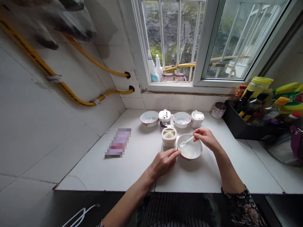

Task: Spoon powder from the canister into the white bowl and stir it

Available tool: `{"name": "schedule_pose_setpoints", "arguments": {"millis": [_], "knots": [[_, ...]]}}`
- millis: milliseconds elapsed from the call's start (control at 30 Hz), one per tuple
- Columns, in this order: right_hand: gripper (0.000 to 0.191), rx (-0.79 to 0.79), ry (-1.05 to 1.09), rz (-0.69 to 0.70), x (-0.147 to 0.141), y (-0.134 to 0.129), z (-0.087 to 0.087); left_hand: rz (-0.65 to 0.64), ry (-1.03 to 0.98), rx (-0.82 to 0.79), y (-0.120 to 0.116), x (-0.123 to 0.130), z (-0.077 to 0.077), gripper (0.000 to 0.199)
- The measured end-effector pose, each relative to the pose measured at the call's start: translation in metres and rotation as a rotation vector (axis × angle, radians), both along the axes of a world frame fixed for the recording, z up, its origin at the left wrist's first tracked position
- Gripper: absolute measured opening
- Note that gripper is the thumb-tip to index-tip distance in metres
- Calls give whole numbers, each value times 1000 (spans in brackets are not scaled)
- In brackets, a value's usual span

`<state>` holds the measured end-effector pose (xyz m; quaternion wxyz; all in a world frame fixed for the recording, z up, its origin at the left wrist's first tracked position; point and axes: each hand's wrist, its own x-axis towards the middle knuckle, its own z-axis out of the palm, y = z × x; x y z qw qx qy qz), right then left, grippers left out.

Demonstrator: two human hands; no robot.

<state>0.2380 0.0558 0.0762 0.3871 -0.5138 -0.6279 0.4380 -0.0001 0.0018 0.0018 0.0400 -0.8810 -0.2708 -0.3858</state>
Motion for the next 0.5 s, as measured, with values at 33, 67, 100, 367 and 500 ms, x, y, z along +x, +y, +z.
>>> {"name": "schedule_pose_setpoints", "arguments": {"millis": [33, 67, 100, 367, 500], "knots": [[14, 26, -48, -13, -2, -1, 0, 1, -1, -2, 0, 0, 0, 36], [11, 62, -109, -26, -4, -3, 0, 1, 0, -4, 0, 0, 0, 35], [10, 101, -171, -35, -6, -5, 0, 1, 1, -5, 0, 0, 1, 35], [12, 68, -152, 41, -11, -6, -6, -9, 8, -16, -1, 0, 3, 34], [13, 16, -40, -9, -3, -2, -3, -5, 16, -10, -1, -1, 1, 35]]}}
